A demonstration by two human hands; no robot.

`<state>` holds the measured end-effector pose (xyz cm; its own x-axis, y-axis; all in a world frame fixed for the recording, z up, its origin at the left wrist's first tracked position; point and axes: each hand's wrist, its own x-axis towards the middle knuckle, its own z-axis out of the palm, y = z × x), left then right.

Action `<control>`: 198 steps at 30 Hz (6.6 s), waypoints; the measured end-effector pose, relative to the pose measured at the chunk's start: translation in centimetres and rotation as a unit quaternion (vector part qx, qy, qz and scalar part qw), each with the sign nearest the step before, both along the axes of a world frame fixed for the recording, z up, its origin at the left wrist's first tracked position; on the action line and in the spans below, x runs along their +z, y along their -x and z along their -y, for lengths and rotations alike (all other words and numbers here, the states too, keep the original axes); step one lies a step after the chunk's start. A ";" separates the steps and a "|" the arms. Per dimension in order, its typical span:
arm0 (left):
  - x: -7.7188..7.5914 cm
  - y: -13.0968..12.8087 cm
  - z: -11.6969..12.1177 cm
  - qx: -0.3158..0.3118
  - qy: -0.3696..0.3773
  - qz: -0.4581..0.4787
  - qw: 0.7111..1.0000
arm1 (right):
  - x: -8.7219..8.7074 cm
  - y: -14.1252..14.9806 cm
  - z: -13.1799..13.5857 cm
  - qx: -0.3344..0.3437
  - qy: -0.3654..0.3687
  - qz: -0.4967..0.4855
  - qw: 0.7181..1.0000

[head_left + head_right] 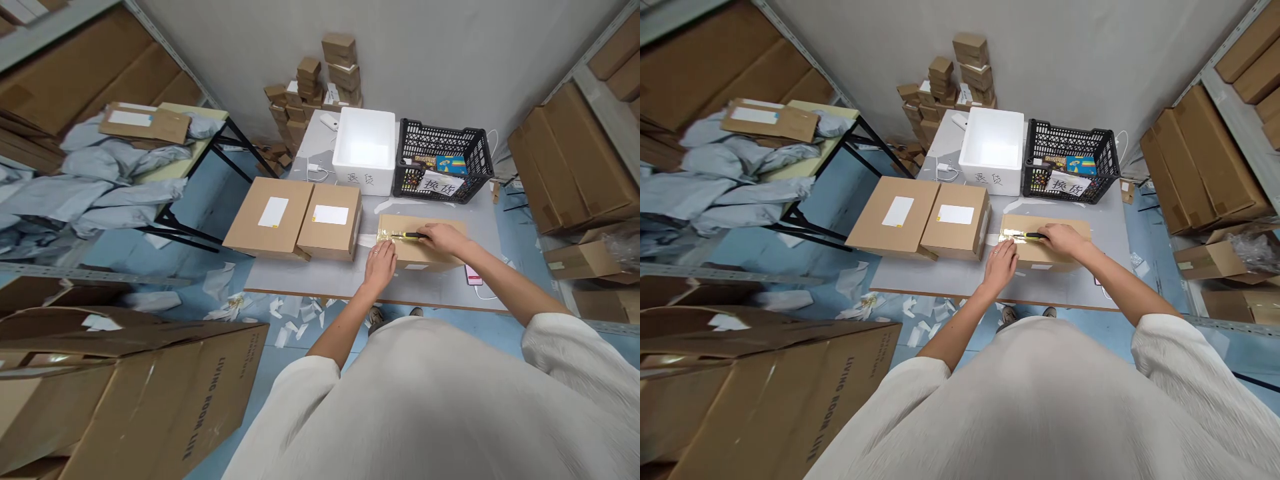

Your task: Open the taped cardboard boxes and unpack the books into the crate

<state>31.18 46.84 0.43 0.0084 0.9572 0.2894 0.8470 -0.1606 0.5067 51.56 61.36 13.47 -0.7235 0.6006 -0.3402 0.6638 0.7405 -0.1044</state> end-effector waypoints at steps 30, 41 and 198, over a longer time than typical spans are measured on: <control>2.0 -1.2 -1.0 0.022 0.081 -0.119 0.989 | -0.8 1.4 0.8 -0.020 -0.014 -0.041 0.999; 1.5 -1.1 -0.8 0.021 0.072 -0.106 0.992 | -0.7 2.3 1.0 -0.004 -0.036 0.020 0.999; 4.7 -12.4 -14.0 -0.097 0.211 -0.151 0.961 | -6.8 -23.4 0.6 -0.175 0.052 -0.188 0.965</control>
